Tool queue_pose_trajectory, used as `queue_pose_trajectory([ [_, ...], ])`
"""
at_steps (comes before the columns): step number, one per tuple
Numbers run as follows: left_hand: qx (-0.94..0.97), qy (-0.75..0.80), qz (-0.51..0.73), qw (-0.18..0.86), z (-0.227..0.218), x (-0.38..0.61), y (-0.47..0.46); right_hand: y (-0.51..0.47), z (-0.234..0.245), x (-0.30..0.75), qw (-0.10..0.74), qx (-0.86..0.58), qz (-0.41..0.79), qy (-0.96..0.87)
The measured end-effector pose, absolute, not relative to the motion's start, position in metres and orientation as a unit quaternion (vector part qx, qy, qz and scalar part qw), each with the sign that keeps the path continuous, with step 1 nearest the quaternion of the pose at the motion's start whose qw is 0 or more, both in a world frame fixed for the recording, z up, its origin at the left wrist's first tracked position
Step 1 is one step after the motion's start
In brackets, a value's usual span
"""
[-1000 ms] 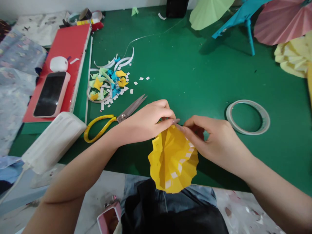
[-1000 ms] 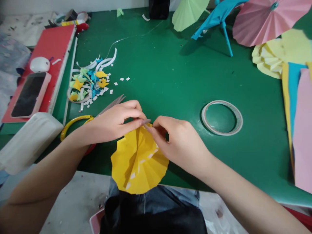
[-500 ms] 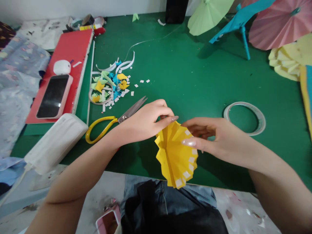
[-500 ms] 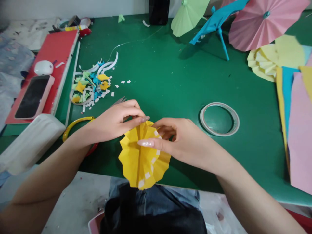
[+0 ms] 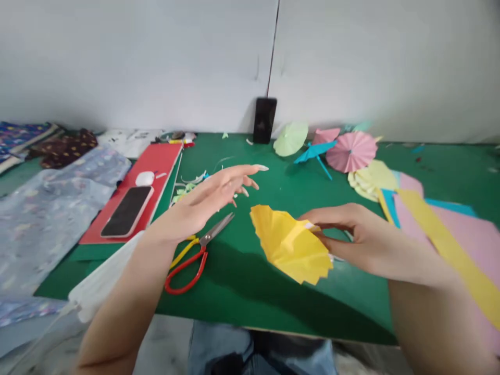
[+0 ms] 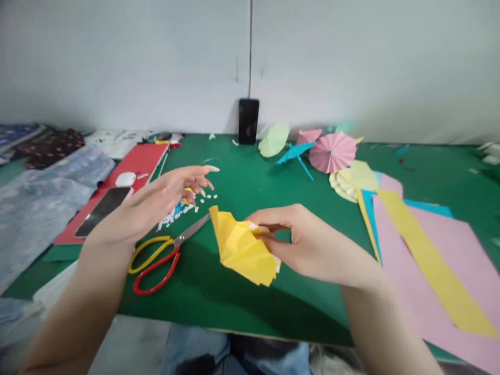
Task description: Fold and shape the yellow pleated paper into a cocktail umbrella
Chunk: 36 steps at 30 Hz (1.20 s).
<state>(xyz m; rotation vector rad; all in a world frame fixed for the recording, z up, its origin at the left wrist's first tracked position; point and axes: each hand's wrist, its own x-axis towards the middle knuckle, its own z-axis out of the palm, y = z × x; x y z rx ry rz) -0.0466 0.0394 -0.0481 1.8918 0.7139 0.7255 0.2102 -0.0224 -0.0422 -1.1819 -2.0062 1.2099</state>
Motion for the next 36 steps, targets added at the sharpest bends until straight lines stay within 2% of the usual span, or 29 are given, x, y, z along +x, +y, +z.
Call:
queue_pose_trajectory([
  [3,0.816,0.209,0.256,0.474,-0.029,-0.045,0.044,-0.021,-0.017,0.213,0.271,-0.411,0.412,-0.767],
  [6,0.83,0.189,0.21,0.481,-0.014,-0.037,0.042,-0.021,-0.006,0.215,0.313,-0.396,0.38,-0.775],
  [8,0.825,0.202,0.239,0.47,-0.008,-0.03,0.039,-0.022,-0.005,0.215,0.346,-0.391,0.373,-0.767],
  [12,0.805,0.239,0.314,0.443,-0.003,-0.022,0.03,-0.025,-0.007,0.214,0.36,-0.398,0.375,-0.756],
  [17,0.815,0.29,0.355,0.354,-0.003,-0.016,0.021,-0.027,-0.009,0.214,0.365,-0.444,0.346,-0.741],
  [20,0.818,0.302,0.358,0.333,-0.001,-0.016,0.017,-0.03,-0.007,0.216,0.369,-0.447,0.35,-0.736],
  [26,0.812,0.332,0.356,0.323,0.0,-0.018,0.013,-0.034,-0.008,0.209,0.449,-0.413,0.343,-0.715],
  [36,0.832,0.319,0.328,0.315,-0.003,-0.012,0.007,-0.038,-0.023,0.175,0.501,-0.487,0.257,-0.667],
])
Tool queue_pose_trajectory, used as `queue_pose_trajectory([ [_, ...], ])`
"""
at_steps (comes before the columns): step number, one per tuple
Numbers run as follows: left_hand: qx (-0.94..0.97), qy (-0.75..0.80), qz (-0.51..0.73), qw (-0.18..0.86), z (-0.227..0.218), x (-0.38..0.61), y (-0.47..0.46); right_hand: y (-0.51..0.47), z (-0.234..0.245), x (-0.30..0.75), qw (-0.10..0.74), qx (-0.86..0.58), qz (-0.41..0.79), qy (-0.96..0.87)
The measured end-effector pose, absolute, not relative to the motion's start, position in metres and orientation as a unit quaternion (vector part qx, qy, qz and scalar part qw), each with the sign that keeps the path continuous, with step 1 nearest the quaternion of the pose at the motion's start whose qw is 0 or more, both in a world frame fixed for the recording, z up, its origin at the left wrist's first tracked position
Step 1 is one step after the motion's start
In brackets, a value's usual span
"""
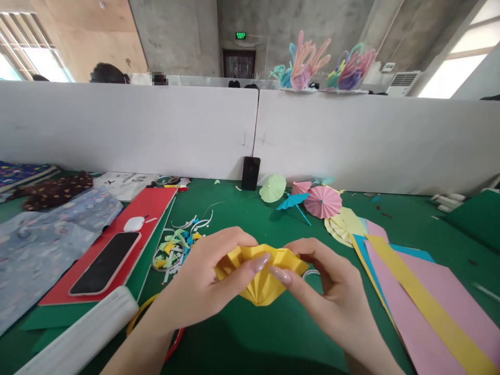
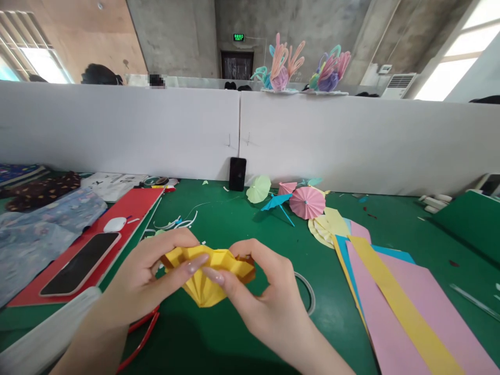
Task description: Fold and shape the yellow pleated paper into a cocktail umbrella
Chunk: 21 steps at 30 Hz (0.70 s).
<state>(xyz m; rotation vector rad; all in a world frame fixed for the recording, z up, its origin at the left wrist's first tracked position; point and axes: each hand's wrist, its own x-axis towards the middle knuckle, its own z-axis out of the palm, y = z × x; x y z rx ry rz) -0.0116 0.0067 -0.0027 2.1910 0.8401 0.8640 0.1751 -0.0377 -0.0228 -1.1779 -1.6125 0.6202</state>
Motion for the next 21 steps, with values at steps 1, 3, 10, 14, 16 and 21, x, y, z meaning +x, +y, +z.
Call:
queue_pose_trajectory([
  [1,0.832,0.319,0.327,0.315,-0.004,-0.011,0.006,-0.038,-0.023,0.175,0.498,-0.488,0.259,-0.668],
  [3,0.831,0.317,0.332,0.315,-0.006,-0.011,0.006,-0.04,-0.022,0.177,0.486,-0.49,0.266,-0.673],
  [10,0.828,0.316,0.345,0.308,-0.01,-0.008,0.002,-0.042,-0.02,0.184,0.496,-0.449,0.277,-0.689],
  [14,0.836,0.299,0.34,0.31,-0.012,-0.005,0.001,-0.041,-0.021,0.186,0.504,-0.438,0.274,-0.692],
  [16,0.842,0.29,0.341,0.302,-0.012,-0.003,0.0,-0.041,-0.022,0.187,0.513,-0.435,0.277,-0.686],
  [21,0.848,0.291,0.334,0.293,-0.011,-0.003,-0.002,-0.043,-0.022,0.187,0.514,-0.432,0.305,-0.675],
])
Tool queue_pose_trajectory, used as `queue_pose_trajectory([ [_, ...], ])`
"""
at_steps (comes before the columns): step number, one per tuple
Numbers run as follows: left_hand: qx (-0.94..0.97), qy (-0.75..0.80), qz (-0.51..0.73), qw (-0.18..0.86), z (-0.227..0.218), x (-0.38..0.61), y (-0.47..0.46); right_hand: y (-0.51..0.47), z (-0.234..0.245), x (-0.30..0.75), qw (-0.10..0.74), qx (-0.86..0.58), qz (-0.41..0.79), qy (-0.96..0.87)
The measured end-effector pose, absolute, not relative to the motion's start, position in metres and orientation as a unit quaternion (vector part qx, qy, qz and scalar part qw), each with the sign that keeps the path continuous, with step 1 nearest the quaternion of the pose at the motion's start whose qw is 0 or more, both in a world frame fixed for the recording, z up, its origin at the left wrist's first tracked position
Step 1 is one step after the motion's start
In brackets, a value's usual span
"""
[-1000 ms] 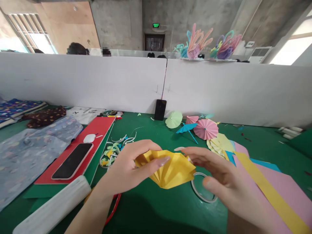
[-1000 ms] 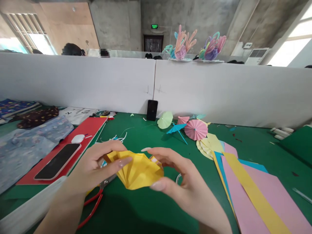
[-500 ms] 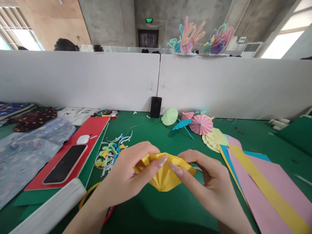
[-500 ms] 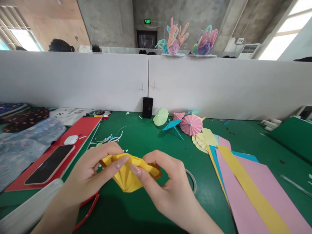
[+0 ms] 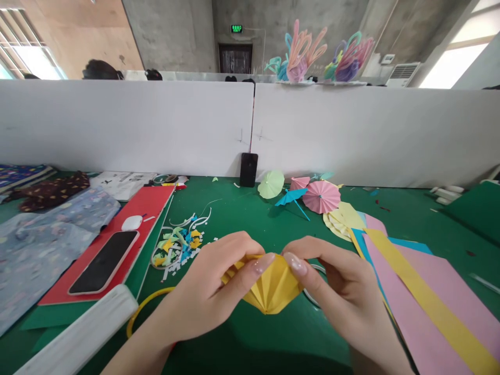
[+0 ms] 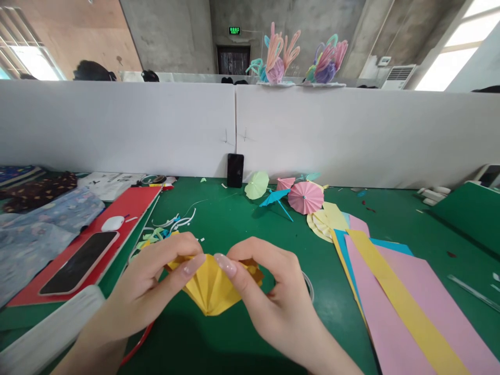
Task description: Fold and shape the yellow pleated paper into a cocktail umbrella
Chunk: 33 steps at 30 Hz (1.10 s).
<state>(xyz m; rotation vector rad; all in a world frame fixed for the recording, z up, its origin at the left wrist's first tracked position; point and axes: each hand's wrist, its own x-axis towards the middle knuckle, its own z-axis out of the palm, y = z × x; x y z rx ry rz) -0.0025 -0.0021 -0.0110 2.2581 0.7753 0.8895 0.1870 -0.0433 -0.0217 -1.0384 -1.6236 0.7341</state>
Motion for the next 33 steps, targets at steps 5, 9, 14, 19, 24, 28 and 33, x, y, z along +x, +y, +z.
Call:
queue_pose_trajectory([
  [5,0.849,0.294,0.333,0.285,-0.0105,-0.0016,-0.0027,-0.0431,-0.0229,0.1851,0.514,-0.441,0.307,-0.668],
  [9,0.855,0.299,0.333,0.261,-0.0119,-0.0008,-0.0029,-0.0428,-0.0242,0.1858,0.505,-0.452,0.297,-0.673],
  [14,0.841,0.314,0.342,0.278,-0.013,-0.0006,-0.004,-0.042,-0.0214,0.1885,0.483,-0.441,0.318,-0.687],
  [19,0.833,0.306,0.348,0.303,-0.0126,-0.0001,-0.0052,-0.0424,-0.0199,0.1885,0.476,-0.439,0.375,-0.663],
  [24,0.839,0.294,0.35,0.296,-0.0134,-0.0009,-0.0048,-0.0437,-0.0215,0.1874,0.484,-0.45,0.39,-0.641],
  [28,0.837,0.286,0.361,0.296,-0.0144,-0.001,-0.0037,-0.0424,-0.0217,0.1856,0.492,-0.45,0.426,-0.612],
  [33,0.819,0.29,0.389,0.306,-0.0137,-0.0015,-0.0059,-0.0415,-0.0217,0.1851,0.494,-0.459,0.428,-0.601],
])
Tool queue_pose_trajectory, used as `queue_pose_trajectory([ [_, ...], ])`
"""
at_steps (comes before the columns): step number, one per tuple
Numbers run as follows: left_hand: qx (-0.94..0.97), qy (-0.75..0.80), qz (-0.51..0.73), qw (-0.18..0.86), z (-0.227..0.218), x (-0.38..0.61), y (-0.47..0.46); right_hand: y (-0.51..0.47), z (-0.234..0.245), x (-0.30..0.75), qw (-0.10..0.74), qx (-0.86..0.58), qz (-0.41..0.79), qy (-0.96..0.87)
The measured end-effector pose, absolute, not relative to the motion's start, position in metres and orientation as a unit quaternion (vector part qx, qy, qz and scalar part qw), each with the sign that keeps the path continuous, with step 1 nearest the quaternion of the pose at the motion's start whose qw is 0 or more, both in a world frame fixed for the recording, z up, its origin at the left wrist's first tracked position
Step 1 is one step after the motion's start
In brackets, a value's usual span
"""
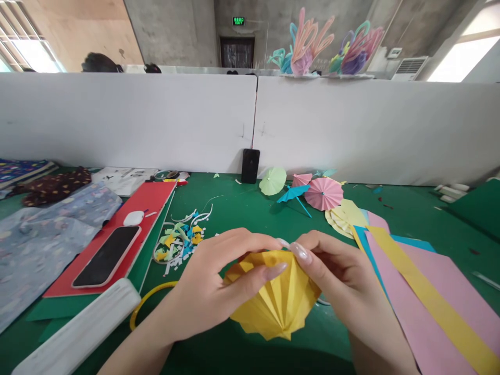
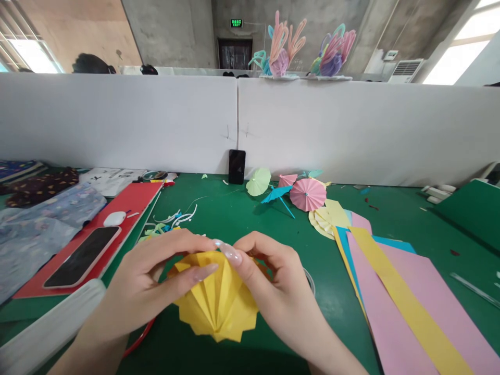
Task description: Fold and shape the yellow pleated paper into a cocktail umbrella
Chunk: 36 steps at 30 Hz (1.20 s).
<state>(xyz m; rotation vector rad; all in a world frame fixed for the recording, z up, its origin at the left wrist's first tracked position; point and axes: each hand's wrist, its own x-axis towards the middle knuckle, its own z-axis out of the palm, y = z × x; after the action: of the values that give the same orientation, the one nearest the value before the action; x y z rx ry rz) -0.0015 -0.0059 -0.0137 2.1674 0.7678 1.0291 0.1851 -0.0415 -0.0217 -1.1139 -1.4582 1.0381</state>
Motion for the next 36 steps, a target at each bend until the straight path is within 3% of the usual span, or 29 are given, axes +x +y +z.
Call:
queue_pose_trajectory([
  [12,0.769,0.285,0.361,0.444,-0.009,-0.001,-0.003,-0.044,-0.021,0.186,0.493,-0.475,0.42,-0.596],
  [25,0.838,0.211,0.411,0.291,-0.015,-0.005,0.0,-0.043,-0.018,0.187,0.506,-0.459,0.403,-0.609],
  [31,0.752,0.279,0.413,0.431,-0.005,-0.012,0.005,-0.044,-0.019,0.19,0.469,-0.461,0.381,-0.65],
  [36,0.78,0.323,0.295,0.448,-0.006,-0.008,0.008,-0.043,-0.02,0.189,0.425,-0.466,0.354,-0.69],
])
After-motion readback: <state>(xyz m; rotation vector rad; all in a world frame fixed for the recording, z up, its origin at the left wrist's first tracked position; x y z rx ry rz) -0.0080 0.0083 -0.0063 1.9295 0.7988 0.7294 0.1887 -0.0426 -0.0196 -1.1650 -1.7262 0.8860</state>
